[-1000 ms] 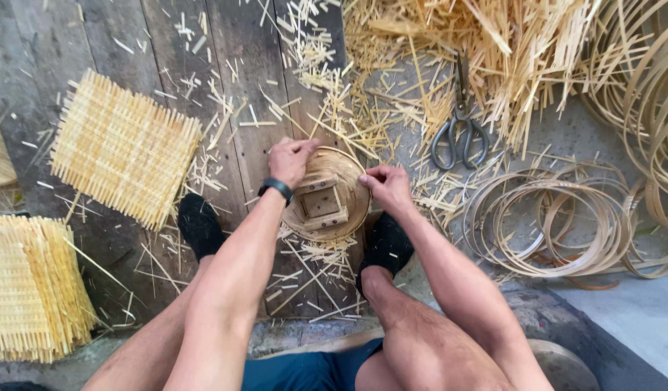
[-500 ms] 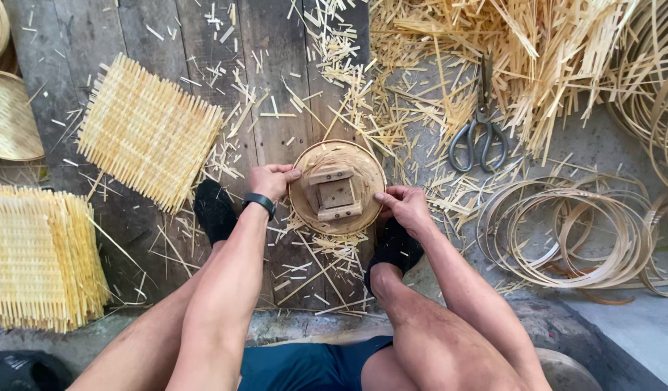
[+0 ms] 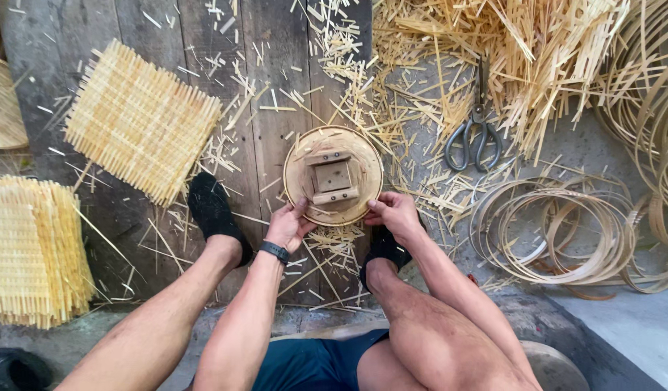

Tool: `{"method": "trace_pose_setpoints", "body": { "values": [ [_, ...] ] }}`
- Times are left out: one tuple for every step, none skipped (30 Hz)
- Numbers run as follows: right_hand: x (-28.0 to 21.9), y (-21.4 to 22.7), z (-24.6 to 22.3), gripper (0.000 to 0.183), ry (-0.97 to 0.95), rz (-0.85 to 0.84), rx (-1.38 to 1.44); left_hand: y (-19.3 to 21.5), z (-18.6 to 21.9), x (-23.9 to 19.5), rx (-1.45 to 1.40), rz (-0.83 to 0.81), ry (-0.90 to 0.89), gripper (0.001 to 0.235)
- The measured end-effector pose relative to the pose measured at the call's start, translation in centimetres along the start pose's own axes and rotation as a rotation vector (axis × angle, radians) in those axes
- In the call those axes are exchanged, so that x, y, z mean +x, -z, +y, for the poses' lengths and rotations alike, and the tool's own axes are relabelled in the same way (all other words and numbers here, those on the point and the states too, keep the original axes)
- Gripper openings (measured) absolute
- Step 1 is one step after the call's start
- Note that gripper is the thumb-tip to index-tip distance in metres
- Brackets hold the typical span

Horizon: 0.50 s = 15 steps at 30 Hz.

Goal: The person sits on the floor and repeatedly places a woven bamboo mat over a circular wooden mold, then uses shears to trim the excess bamboo strips flush with the mold's edge. The person stacks the finished circular mats to the side.

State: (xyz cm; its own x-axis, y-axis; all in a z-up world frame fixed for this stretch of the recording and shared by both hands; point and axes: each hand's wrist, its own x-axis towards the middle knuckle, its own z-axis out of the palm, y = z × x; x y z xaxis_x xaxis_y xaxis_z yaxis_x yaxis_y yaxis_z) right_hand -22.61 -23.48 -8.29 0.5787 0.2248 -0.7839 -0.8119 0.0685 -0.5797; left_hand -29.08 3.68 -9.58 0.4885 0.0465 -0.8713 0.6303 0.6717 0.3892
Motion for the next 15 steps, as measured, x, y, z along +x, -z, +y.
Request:
{"method": "trace_pose_setpoints", "body": {
  "values": [
    [0.3, 0.0, 0.3, 0.02, 0.004, 0.026, -0.004, 0.2, -0.5, 0.7, 0.007, 0.02, -0.002, 0.029],
    [0.5, -0.3, 0.6, 0.019, 0.006, 0.05, -0.003, 0.6, -0.8, 1.1, 0.018, 0.043, -0.003, 0.028],
    [0.5, -0.4, 0.8, 0.019, 0.008, 0.075, -0.002, 0.8, -1.0, 1.2, 0.029, 0.067, -0.005, 0.028],
    [0.4, -0.6, 0.8, 0.019, 0.025, 0.085, -0.005, 1.0, -1.0, 1.0, 0.0, 0.044, -0.003, 0.027],
    [0.2, -0.7, 0.8, 0.019, 0.042, 0.095, -0.009, 1.0, -1.0, 0.7, -0.028, 0.022, -0.001, 0.026],
    [-0.2, -0.7, 0.8, 0.02, 0.055, 0.105, -0.013, 0.9, -1.2, 0.1, -0.058, 0.001, 0.004, 0.025],
    [-0.5, -0.7, 0.7, 0.02, 0.054, 0.058, 0.023, 0.7, -1.5, -0.5, -0.062, -0.016, 0.004, 0.024],
    [-0.8, -0.4, 0.8, 0.02, 0.046, 0.011, 0.056, 0.5, -2.0, -1.1, -0.071, -0.03, 0.009, 0.023],
    [-0.8, -0.3, 0.8, 0.021, 0.038, -0.036, 0.089, 0.2, -2.5, -1.5, -0.079, -0.043, 0.014, 0.024],
    [-0.7, -0.4, 0.8, 0.02, 0.037, -0.005, 0.058, -0.1, -2.9, -1.8, -0.076, -0.035, -0.02, 0.024],
    [-0.3, -0.6, 0.8, 0.021, 0.037, 0.026, 0.026, -0.4, -3.0, -1.8, -0.073, -0.026, -0.052, 0.023],
    [0.2, -0.8, 0.8, 0.021, 0.043, 0.058, -0.004, -0.9, -3.0, -1.5, -0.067, -0.022, -0.088, 0.024],
    [0.3, -0.9, 0.9, 0.02, 0.031, 0.087, -0.025, -1.2, -3.2, -1.7, -0.07, 0.005, -0.077, 0.024],
    [0.2, -1.1, 1.1, 0.02, 0.022, 0.116, -0.043, -1.3, -3.2, -1.8, -0.07, 0.032, -0.068, 0.024],
    [0.0, -1.2, 1.4, 0.019, 0.012, 0.144, -0.061, -1.4, -3.3, -2.2, -0.07, 0.058, -0.058, 0.024]
  ]
}}
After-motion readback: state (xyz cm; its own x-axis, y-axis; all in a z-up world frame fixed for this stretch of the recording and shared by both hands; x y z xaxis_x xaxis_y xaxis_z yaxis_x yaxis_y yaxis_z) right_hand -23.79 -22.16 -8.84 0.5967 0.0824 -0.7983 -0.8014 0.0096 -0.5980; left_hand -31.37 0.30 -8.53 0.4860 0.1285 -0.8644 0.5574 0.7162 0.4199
